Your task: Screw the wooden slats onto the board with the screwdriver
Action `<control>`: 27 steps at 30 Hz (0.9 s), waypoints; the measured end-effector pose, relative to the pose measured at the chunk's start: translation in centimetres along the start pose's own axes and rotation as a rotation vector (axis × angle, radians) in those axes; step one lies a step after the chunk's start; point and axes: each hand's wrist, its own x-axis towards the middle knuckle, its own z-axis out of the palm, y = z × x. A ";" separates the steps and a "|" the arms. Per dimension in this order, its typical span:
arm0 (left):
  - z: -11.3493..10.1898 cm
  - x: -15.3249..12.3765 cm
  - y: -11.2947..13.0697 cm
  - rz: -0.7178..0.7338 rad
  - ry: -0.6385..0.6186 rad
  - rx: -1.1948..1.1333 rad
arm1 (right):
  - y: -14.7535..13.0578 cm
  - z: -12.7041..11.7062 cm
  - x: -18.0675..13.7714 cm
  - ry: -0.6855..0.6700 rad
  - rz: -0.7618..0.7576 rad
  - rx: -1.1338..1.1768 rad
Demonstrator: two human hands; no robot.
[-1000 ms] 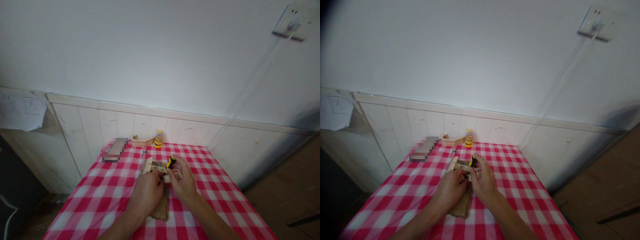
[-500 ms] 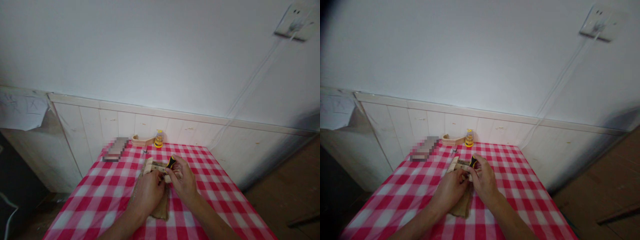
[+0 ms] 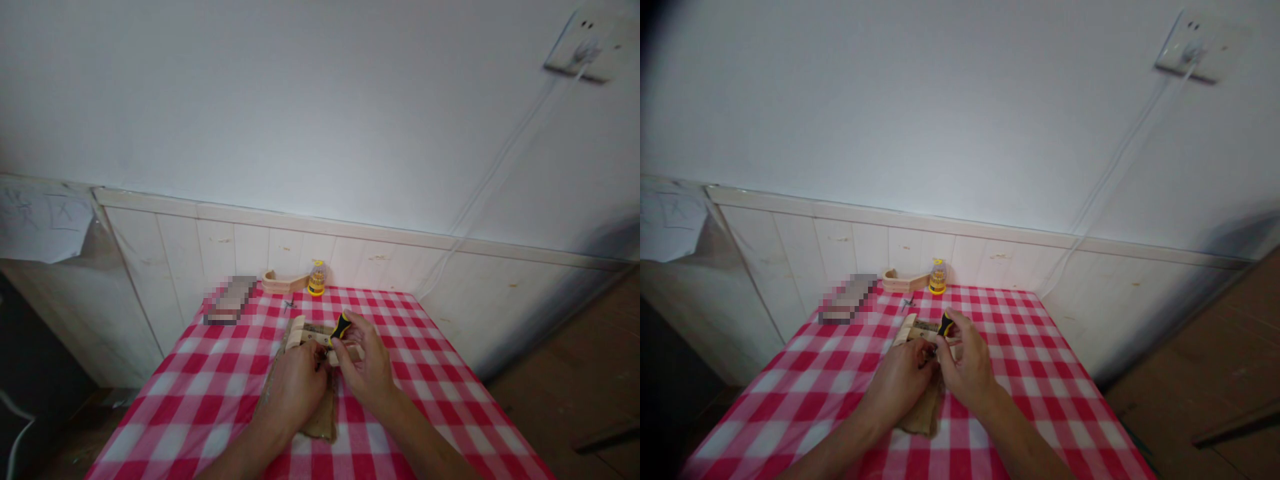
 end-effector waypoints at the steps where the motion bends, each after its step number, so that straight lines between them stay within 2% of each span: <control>1: 0.0 0.0 0.0 0.000 -0.003 0.000 | 0.0 0.0 -0.1 -0.015 0.009 0.009; 11: 0.0 -0.1 0.1 0.014 0.007 -0.018 | 1.0 0.4 -0.5 -0.028 0.084 0.093; 27: -0.2 -0.1 0.3 0.004 -0.004 -0.007 | 1.1 0.5 -0.2 -0.023 0.124 0.087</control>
